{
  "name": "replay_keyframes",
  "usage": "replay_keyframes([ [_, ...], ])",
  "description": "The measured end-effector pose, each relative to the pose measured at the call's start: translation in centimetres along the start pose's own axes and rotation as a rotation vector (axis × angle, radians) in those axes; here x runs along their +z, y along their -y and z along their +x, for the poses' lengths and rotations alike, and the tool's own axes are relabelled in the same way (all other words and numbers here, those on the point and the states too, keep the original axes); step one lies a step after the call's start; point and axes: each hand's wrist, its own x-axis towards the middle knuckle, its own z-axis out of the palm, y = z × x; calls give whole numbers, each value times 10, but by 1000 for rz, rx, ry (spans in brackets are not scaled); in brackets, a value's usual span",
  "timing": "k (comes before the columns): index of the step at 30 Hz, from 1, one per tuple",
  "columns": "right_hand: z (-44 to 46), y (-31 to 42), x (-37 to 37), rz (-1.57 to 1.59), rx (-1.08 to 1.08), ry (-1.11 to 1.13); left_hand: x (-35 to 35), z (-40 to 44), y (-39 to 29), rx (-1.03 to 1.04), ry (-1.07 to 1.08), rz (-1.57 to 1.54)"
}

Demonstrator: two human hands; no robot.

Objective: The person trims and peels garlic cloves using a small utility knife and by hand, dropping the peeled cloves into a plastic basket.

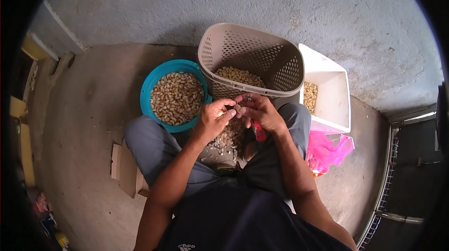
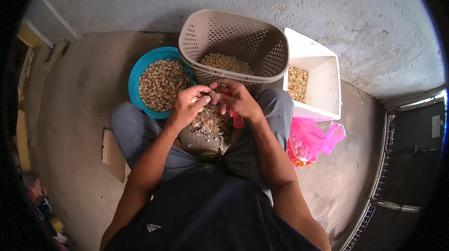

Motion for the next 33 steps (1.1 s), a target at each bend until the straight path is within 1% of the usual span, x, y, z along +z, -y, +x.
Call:
replay_keyframes([
  [1,-1,4,2,-38,25,1,1,-1,-2,23,6,19],
  [3,2,-2,0,-35,10,9,2,-3,-3,66,17,56],
  [6,6,-11,-1,-30,-5,42,0,-3,-3,145,16,246],
  [10,7,-14,-1,-23,-12,83,0,-3,1,183,10,209],
  [15,8,-15,0,137,-51,-3,0,-6,-5,182,14,194],
  [18,6,-10,2,188,-53,-87,1,-10,-12,123,44,205],
  [21,4,-2,3,192,-83,-196,-2,-10,-7,169,118,365],
  [22,2,0,2,188,-97,-234,-2,-10,-2,233,114,408],
  [25,-3,0,-10,326,-222,-122,2,-12,-7,194,151,452],
  [26,-6,2,-13,402,-260,-58,4,-14,-12,82,157,439],
  [27,-10,3,-15,499,-274,11,3,-13,-11,97,158,458],
  [29,-8,-3,-23,614,-384,99,3,-11,-5,124,166,496],
  [31,4,11,-20,450,-363,-348,7,-7,3,98,78,292],
  [32,11,12,-24,316,-311,-537,10,-5,8,82,43,189],
  [33,10,8,-25,261,-306,-537,9,0,11,83,62,144],
])
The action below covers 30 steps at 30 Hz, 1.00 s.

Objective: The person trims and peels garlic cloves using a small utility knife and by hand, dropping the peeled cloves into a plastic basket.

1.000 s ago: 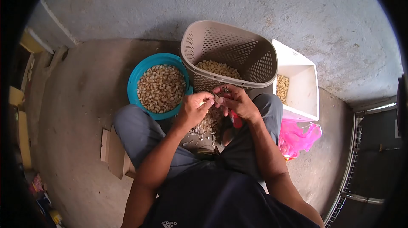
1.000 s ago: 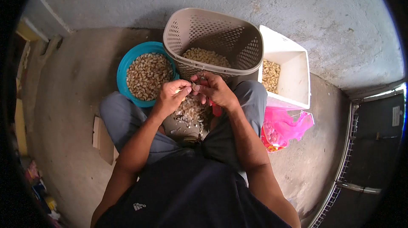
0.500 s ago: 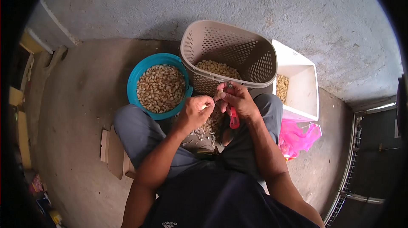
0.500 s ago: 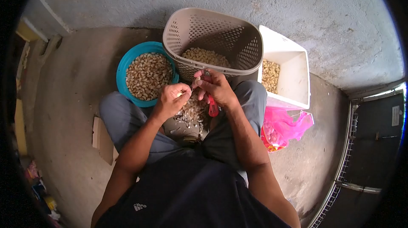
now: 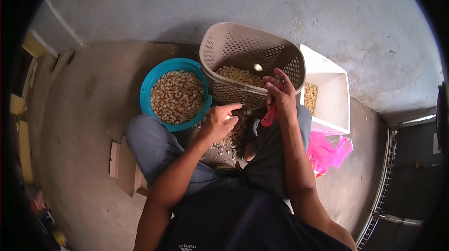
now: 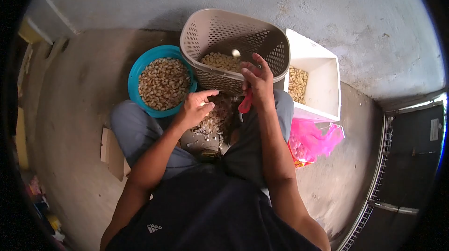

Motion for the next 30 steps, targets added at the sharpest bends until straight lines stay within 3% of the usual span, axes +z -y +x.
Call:
replay_keyframes([
  [3,-5,-4,5,-185,-18,117,-1,9,4,-238,-30,-272],
  [4,-12,-1,6,-428,93,261,-4,10,5,-329,-43,-408],
  [6,-31,-9,19,-512,263,477,-9,11,10,-440,-113,-628],
  [8,-47,-23,34,-601,4,514,-6,13,18,-472,-219,-801],
  [9,-52,-26,41,-701,-103,517,-7,13,15,-449,-224,-785],
  [16,-44,-33,53,-531,-235,442,0,11,9,-423,-246,-811],
  [19,-37,-46,38,-224,88,312,-5,9,4,-410,-193,-855],
  [22,-24,-39,12,-788,-121,382,-6,7,-2,-422,-183,-806],
  [27,-34,-38,18,-745,-33,317,-2,3,-8,-429,-188,-553],
  [30,-31,-34,17,-855,-94,346,-1,2,-6,-463,-201,-574],
])
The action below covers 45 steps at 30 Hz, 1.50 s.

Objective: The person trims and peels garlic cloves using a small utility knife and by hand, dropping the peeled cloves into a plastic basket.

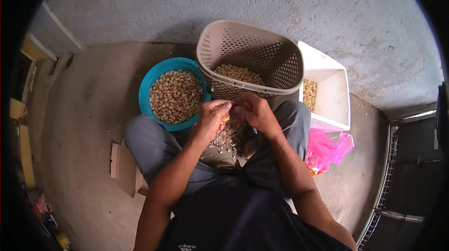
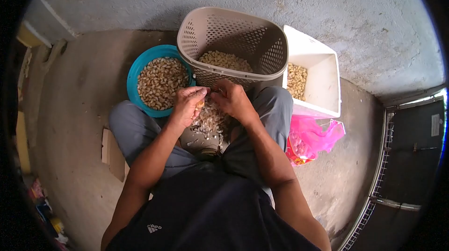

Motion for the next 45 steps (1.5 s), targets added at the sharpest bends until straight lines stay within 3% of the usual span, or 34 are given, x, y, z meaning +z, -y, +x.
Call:
replay_keyframes([
  [2,5,-4,-1,59,-53,94,-2,2,0,-36,14,-66],
  [8,-8,23,12,241,-201,97,-10,10,6,-88,59,-289],
  [12,-1,15,22,105,-323,60,-9,10,10,-96,118,-338],
  [15,7,10,10,415,43,219,0,5,3,-83,50,-321],
  [21,7,3,8,494,91,187,3,1,1,-49,83,-169],
  [24,4,7,9,618,122,120,-4,5,10,-104,97,-281],
  [27,4,1,2,472,44,150,-8,6,9,-91,94,-322],
  [30,9,-1,18,608,-149,164,-3,4,3,-48,129,-280],
  [31,9,-1,13,390,-173,183,-2,3,4,-50,110,-262],
  [34,9,5,15,489,-72,191,3,1,4,-46,68,-218],
  [35,8,8,10,376,6,147,3,0,4,-38,66,-208],
  [40,10,-5,8,241,-72,55,3,6,5,62,100,-84],
  [44,9,-13,13,198,-153,-86,-13,16,15,-36,172,-265],
  [45,9,-7,9,217,-91,-35,-14,16,15,-47,158,-315],
])
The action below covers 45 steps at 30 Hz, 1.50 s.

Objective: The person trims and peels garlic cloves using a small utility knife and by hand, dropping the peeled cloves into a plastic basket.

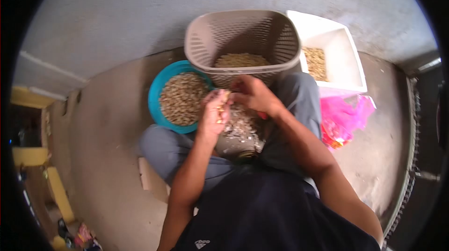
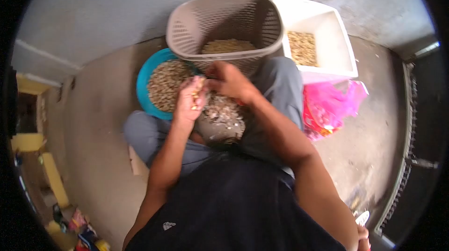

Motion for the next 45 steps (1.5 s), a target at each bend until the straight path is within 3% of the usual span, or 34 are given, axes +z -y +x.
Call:
replay_keyframes([
  [1,-1,4,-7,20,70,48,-3,0,-1,-8,-20,-32],
  [5,-6,1,-11,-158,-190,125,-5,-2,-11,-16,45,-97],
  [8,-7,-1,-7,-37,-83,154,-4,-2,-13,-17,118,-127],
  [11,-6,17,-11,210,224,157,1,-4,-14,-11,172,-149],
  [12,-5,13,-9,341,232,114,1,-4,-14,-9,185,-149],
  [15,-3,5,0,290,25,42,1,-5,-13,-12,204,-118],
  [18,-5,4,-2,-10,-119,80,-3,-5,-11,5,173,-111],
  [31,-6,17,0,-188,-98,109,5,-11,-7,151,62,111],
  [34,-10,35,-7,-28,45,182,13,-13,-6,177,31,113],
  [43,-7,14,12,-108,-72,44,10,-14,2,136,-10,-36],
  [45,-8,20,12,-130,-17,41,8,-12,4,142,6,-76],
])
